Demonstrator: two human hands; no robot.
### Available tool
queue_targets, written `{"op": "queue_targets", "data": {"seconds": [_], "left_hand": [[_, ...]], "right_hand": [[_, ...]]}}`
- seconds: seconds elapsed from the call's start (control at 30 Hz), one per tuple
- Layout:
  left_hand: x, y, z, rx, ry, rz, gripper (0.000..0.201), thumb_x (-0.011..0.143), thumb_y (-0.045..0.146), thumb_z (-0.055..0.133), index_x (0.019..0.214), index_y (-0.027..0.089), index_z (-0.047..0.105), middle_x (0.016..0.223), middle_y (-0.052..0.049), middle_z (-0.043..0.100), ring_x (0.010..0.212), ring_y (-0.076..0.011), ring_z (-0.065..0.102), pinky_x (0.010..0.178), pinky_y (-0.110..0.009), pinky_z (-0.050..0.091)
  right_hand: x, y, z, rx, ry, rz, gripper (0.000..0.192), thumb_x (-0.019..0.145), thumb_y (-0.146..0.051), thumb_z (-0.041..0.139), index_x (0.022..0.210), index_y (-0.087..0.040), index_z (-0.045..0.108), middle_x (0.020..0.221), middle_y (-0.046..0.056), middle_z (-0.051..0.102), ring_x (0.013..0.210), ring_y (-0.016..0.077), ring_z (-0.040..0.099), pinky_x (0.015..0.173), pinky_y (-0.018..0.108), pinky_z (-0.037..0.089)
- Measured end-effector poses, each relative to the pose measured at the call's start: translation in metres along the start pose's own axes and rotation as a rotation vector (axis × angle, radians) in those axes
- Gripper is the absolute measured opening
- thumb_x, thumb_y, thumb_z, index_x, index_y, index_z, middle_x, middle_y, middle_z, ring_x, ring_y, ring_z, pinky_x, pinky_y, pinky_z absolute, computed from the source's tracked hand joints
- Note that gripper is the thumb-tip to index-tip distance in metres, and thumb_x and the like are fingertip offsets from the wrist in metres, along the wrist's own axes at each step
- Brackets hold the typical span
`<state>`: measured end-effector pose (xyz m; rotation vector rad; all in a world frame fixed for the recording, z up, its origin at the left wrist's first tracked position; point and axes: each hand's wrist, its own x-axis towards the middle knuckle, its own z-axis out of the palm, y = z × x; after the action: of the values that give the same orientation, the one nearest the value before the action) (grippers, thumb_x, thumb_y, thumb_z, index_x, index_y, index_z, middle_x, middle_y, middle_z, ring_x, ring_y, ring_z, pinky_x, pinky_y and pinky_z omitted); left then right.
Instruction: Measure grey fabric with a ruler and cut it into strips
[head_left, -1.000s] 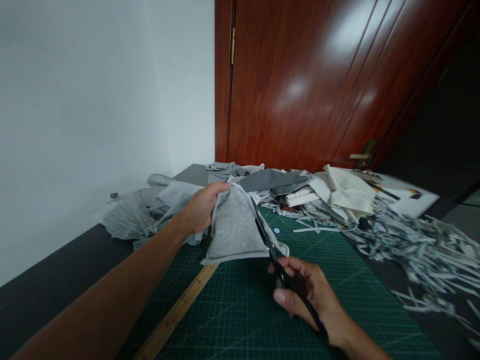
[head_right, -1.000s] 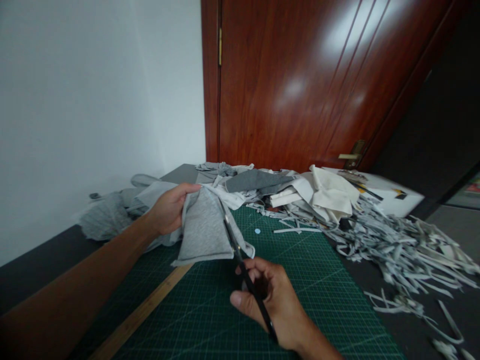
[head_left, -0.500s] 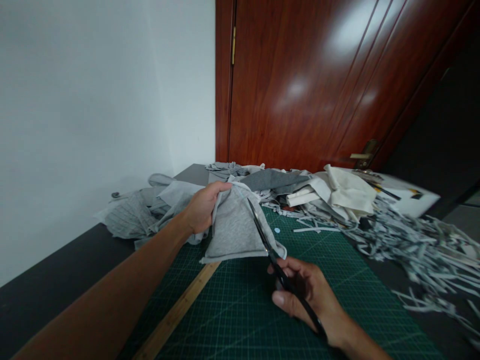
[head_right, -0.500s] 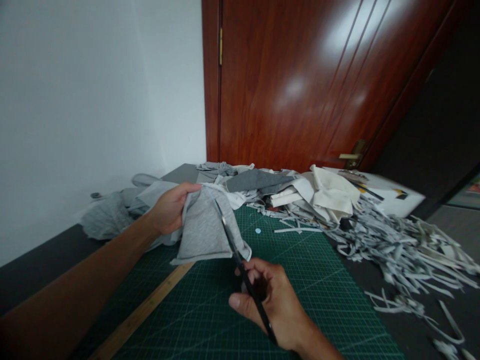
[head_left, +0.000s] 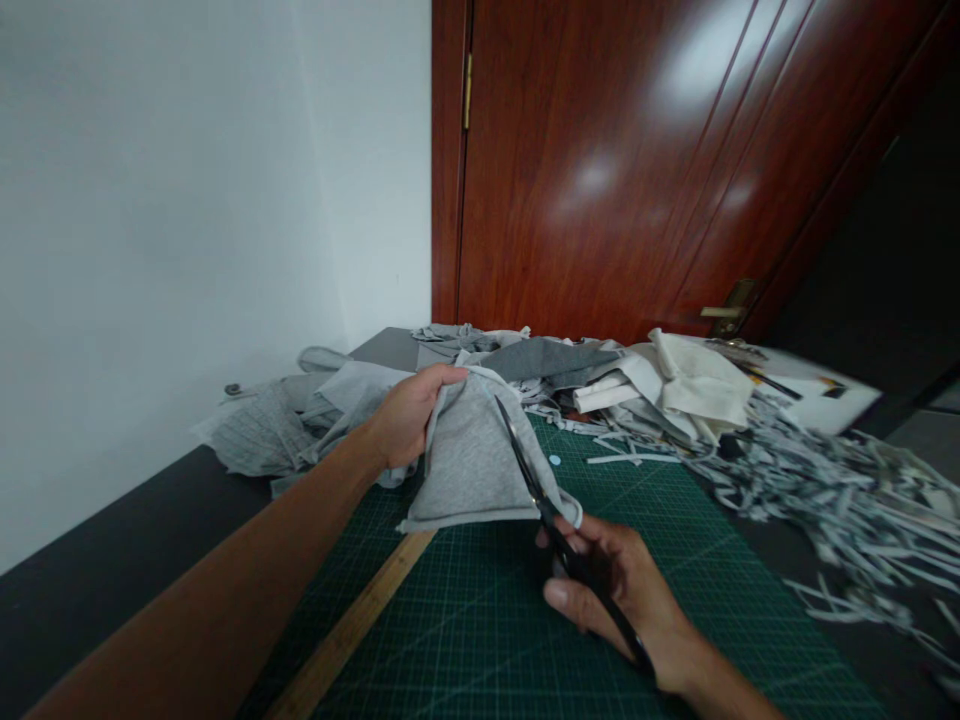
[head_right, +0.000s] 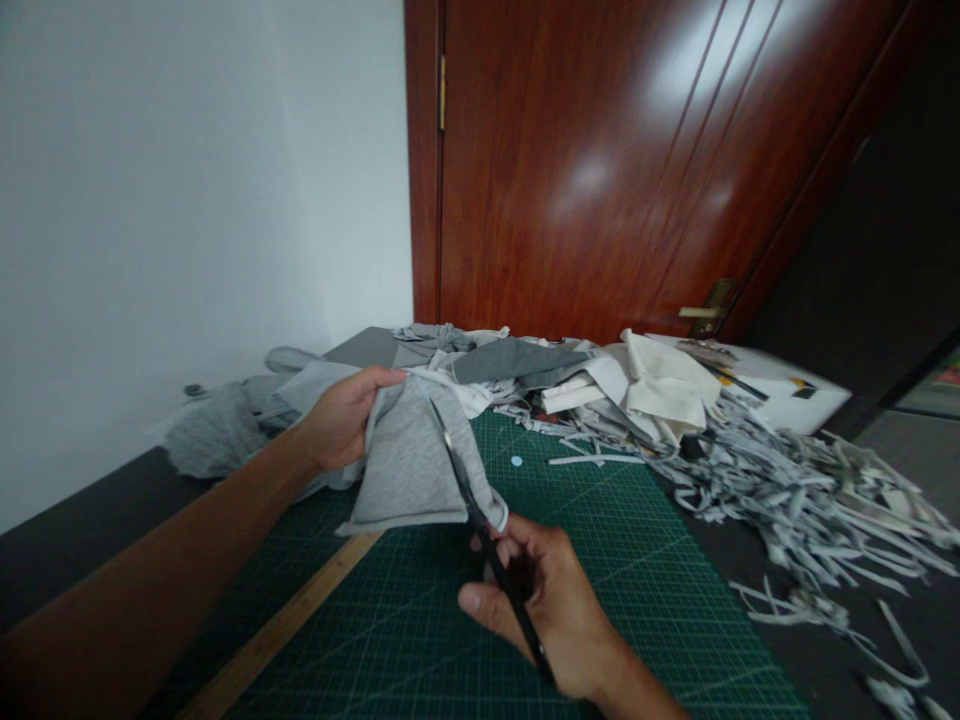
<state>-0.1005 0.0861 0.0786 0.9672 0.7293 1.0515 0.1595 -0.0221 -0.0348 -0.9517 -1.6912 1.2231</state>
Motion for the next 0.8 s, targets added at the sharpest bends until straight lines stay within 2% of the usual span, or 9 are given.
{"op": "queue_targets", "data": {"seconds": [0.23, 0.57, 0.8], "left_hand": [[-0.0035, 0.0029, 0.0050, 0.005, 0.042, -0.023, 0.031, 0.092, 0.026, 0.055, 0.074, 0.013, 0.077, 0.064, -0.007, 0.074, 0.053, -0.0196, 0.070, 0.064, -0.029, 0.060], [-0.0033, 0.0009, 0.0032, 0.008, 0.014, 0.000, 0.022, 0.087, 0.027, 0.062, 0.084, 0.013, 0.079, 0.067, -0.006, 0.075, 0.059, -0.0227, 0.072, 0.066, -0.032, 0.061], [-0.0020, 0.0005, 0.0004, 0.021, 0.011, -0.008, 0.020, 0.085, 0.028, 0.064, 0.079, 0.014, 0.078, 0.069, -0.007, 0.077, 0.060, -0.0220, 0.073, 0.066, -0.032, 0.061]], "right_hand": [[0.0015, -0.0063, 0.0014, -0.005, -0.025, 0.024, 0.050, 0.086, -0.061, 0.082, 0.109, -0.019, 0.072, 0.076, -0.003, 0.048, 0.061, 0.0125, 0.043, 0.052, 0.024, 0.038], [0.0015, -0.0062, 0.0015, -0.036, -0.022, 0.027, 0.045, 0.088, -0.057, 0.081, 0.106, -0.018, 0.069, 0.073, -0.004, 0.047, 0.059, 0.0114, 0.043, 0.051, 0.023, 0.036], [0.0019, -0.0079, 0.0033, -0.032, -0.024, 0.063, 0.040, 0.085, -0.050, 0.086, 0.102, -0.019, 0.068, 0.071, -0.006, 0.045, 0.055, 0.0096, 0.042, 0.048, 0.022, 0.033]]}}
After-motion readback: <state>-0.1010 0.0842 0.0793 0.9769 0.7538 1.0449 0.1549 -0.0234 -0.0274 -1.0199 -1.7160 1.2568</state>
